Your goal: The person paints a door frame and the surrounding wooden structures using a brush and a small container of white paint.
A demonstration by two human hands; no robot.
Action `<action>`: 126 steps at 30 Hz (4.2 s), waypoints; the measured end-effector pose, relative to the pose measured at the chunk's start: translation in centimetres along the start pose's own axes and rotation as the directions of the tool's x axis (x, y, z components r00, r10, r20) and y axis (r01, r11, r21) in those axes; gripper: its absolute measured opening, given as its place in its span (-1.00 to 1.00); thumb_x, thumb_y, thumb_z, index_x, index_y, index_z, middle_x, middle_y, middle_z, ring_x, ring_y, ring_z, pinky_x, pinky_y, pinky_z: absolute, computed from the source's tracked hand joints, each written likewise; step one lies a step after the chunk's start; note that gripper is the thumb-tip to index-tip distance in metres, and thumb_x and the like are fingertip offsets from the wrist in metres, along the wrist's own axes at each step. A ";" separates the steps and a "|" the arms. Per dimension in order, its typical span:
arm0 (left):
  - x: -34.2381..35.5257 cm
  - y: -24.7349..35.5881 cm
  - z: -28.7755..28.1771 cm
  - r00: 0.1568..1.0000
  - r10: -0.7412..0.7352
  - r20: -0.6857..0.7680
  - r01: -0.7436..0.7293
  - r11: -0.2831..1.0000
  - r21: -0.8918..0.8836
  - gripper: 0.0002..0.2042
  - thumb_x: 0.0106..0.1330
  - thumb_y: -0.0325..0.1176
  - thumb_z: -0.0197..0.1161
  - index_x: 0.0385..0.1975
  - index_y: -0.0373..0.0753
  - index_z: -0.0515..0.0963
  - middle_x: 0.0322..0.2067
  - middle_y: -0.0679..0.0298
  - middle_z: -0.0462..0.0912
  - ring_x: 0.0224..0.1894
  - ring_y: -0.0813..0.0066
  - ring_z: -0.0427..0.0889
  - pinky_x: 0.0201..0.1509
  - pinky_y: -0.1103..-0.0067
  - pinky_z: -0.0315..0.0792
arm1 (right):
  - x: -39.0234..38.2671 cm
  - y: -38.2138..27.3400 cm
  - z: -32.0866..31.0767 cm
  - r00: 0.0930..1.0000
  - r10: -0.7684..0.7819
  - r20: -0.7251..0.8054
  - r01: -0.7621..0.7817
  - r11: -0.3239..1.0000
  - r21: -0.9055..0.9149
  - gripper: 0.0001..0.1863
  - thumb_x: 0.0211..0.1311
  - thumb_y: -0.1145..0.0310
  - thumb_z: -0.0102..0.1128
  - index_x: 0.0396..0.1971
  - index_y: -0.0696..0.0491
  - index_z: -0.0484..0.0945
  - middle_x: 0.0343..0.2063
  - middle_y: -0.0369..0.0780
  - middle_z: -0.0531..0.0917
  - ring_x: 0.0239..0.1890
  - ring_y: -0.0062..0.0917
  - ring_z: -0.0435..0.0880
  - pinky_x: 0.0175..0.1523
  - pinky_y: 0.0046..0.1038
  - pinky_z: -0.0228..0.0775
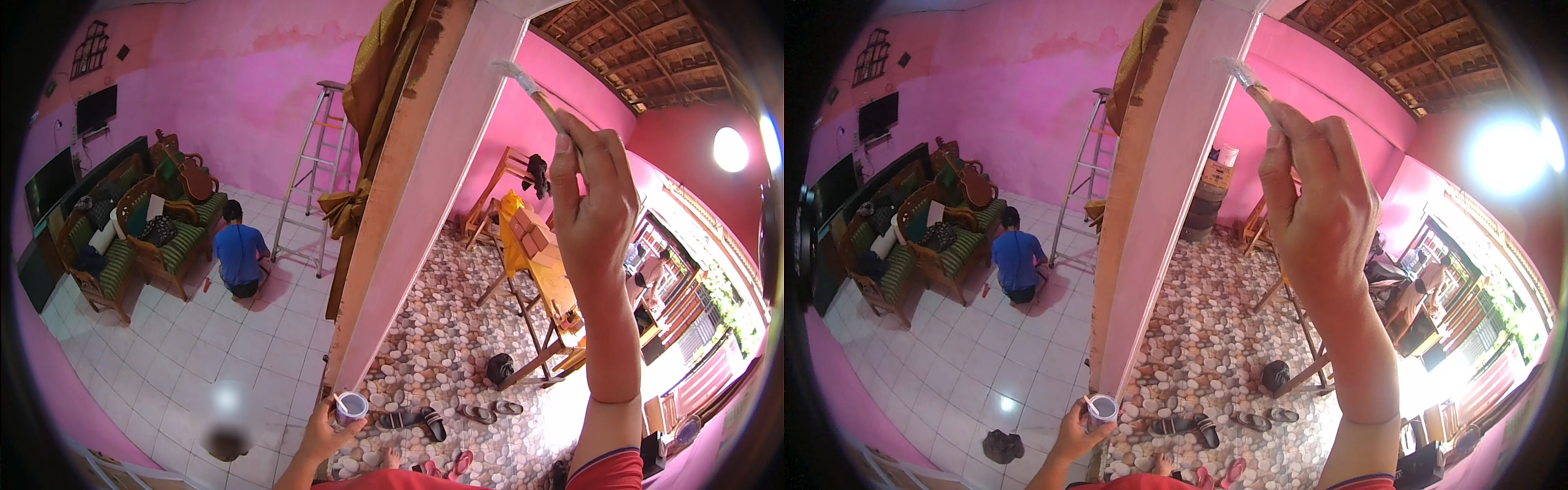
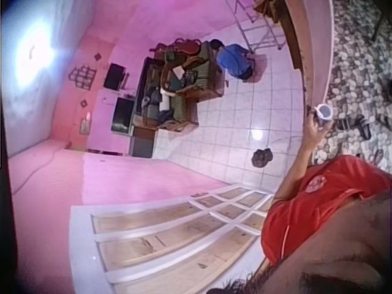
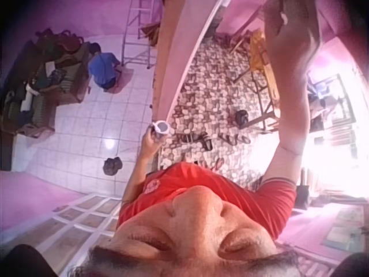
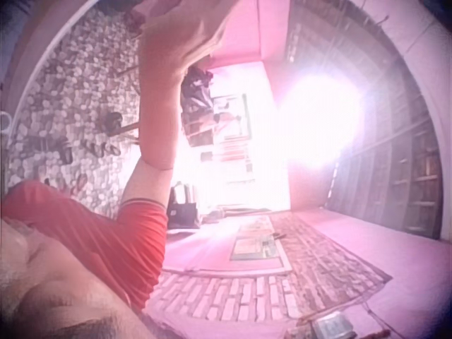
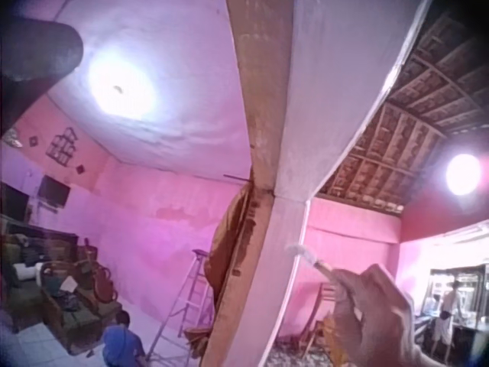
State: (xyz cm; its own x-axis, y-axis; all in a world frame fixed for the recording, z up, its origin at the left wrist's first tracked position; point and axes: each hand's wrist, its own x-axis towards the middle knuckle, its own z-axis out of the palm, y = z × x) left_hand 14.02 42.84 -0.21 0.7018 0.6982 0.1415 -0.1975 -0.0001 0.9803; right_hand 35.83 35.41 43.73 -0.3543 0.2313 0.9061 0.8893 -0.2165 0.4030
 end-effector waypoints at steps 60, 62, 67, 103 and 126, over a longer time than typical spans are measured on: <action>-1.5 -0.4 -1.1 0.999 0.020 -0.044 -0.017 0.998 0.065 -0.33 0.15 -0.29 0.56 0.17 -0.41 0.35 0.01 0.13 0.58 0.10 0.41 0.59 0.21 0.47 0.47 | -7.7 -7.6 0.0 0.833 -0.188 0.521 0.092 0.974 0.205 -0.80 0.26 0.41 0.23 -0.16 0.17 0.60 -0.54 -0.27 0.39 -0.56 -0.54 0.49 -0.54 -0.43 0.45; -1.4 -1.0 -1.0 0.998 0.058 -0.029 -0.056 0.997 0.061 -0.33 0.14 -0.28 0.56 0.17 -0.42 0.35 0.01 0.13 0.59 0.10 0.40 0.60 0.20 0.47 0.48 | -9.9 -8.5 0.5 0.810 -0.170 0.561 0.054 0.975 0.216 -0.79 0.25 0.42 0.22 -0.16 0.16 0.60 -0.53 -0.28 0.40 -0.54 -0.54 0.50 -0.54 -0.44 0.45; -1.7 -1.4 -1.0 0.997 0.063 -0.047 -0.058 0.992 0.109 -0.31 0.13 -0.30 0.57 0.18 -0.42 0.34 0.01 0.12 0.59 0.10 0.40 0.61 0.21 0.47 0.48 | -7.5 -6.3 0.9 0.925 -0.107 0.366 0.078 0.993 0.094 -0.77 0.24 0.49 0.26 -0.12 0.21 0.61 -0.54 -0.24 0.43 -0.57 -0.51 0.50 -0.53 -0.42 0.42; -1.9 -1.8 -0.5 0.997 0.047 -0.057 -0.039 0.991 0.132 -0.32 0.11 -0.24 0.59 0.14 -0.39 0.37 -0.01 0.07 0.57 0.06 0.31 0.63 0.14 0.46 0.52 | -9.6 -7.6 -1.9 0.788 0.016 0.615 -0.169 0.967 0.191 -0.83 0.12 0.56 0.35 -0.26 0.22 0.67 -0.50 -0.14 0.61 -0.50 -0.37 0.64 -0.45 -0.38 0.46; -2.0 -1.4 -0.4 0.995 0.011 -0.099 -0.006 0.999 0.050 -0.34 0.10 -0.22 0.60 0.11 -0.40 0.40 -0.01 0.10 0.57 0.05 0.33 0.62 0.15 0.47 0.50 | -8.4 -5.6 -1.9 0.941 -0.002 0.339 -0.021 0.998 0.064 -0.60 0.13 0.48 0.35 0.02 0.16 0.64 -0.51 -0.27 0.44 -0.54 -0.48 0.46 -0.53 -0.38 0.37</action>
State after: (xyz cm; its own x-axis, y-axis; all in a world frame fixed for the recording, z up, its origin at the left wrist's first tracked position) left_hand 12.60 41.77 -1.96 0.6286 0.7654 0.1376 -0.1672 -0.0398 0.9851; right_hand 33.28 32.89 34.14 -0.2367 0.5394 0.8081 0.9134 -0.1601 0.3744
